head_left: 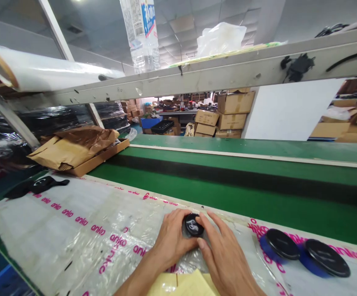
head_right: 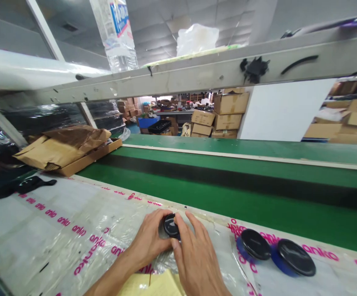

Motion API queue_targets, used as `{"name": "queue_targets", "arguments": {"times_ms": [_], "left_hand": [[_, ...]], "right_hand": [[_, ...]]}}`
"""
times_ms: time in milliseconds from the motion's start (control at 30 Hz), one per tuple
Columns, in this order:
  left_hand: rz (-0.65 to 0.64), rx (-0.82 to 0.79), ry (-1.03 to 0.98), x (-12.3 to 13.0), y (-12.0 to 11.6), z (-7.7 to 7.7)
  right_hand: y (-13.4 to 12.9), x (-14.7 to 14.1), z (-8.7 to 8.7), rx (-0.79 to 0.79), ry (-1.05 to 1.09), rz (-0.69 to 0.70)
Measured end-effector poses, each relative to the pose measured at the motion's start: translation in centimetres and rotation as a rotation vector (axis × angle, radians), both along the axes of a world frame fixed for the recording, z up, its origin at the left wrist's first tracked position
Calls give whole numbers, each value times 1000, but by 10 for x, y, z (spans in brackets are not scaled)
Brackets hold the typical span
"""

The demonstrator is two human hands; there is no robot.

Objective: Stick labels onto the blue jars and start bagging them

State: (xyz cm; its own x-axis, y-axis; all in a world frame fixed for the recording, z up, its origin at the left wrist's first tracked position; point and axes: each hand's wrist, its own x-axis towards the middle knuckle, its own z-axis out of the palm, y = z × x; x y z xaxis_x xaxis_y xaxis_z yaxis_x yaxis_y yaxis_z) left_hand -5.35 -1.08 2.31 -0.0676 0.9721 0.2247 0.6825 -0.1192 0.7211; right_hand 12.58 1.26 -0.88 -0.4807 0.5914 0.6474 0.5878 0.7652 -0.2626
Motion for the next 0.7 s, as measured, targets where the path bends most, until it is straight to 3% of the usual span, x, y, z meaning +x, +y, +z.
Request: {"name": "queue_targets", "arguments": {"times_ms": [200,400,700], "left_hand": [[3,12,0,-1,0,-5],[-13,-17,12,-2,0,-4],[10,-88,27,-4,-1,-6]], "right_hand": [[-5,-4,1,51,-20,50],[0,5,3,-153,117,-5],[2,10,-1,-151,147,-4]]}}
